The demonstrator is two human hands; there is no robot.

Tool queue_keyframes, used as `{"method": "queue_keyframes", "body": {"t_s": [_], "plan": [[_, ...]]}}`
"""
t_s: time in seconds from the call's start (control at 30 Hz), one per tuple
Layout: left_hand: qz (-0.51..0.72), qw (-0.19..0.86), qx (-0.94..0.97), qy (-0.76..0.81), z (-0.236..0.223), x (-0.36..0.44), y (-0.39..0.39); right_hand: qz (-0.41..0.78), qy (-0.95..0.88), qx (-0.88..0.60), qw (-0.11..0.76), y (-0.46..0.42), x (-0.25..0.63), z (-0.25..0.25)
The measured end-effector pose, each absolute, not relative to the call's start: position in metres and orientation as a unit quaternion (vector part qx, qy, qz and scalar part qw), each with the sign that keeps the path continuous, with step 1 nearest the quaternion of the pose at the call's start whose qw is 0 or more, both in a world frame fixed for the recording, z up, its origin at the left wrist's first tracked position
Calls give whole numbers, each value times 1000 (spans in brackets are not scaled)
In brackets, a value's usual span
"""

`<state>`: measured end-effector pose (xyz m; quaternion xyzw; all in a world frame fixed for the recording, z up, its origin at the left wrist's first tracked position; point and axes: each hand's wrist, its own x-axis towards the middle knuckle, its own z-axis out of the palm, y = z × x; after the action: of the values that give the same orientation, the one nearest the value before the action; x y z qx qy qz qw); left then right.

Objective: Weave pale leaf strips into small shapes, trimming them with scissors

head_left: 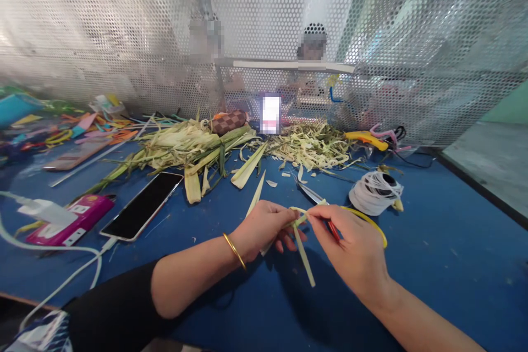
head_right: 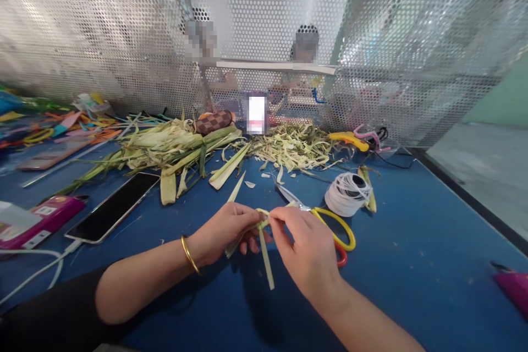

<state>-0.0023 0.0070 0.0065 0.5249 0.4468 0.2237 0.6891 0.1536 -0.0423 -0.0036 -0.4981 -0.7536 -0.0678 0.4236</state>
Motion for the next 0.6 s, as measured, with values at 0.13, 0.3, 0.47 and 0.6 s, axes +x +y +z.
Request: {"method": "queue_keyframes", "body": {"t_s": [0.13,0.3,0.47,0.6], "plan": [[247,711,491,439,7,-2,6,-99,-774,-472,411,-43,150,-7],[250,761,436,411,8,-3,6,-143,-772,-465,409,-43,148,-8],[261,795,390,386,8,-4,8,-148,-776,-467,397,-42,148,-7],[268,790,409,371,6,-4,7,-145,-787,-464,379,-41,148,-9]]}}
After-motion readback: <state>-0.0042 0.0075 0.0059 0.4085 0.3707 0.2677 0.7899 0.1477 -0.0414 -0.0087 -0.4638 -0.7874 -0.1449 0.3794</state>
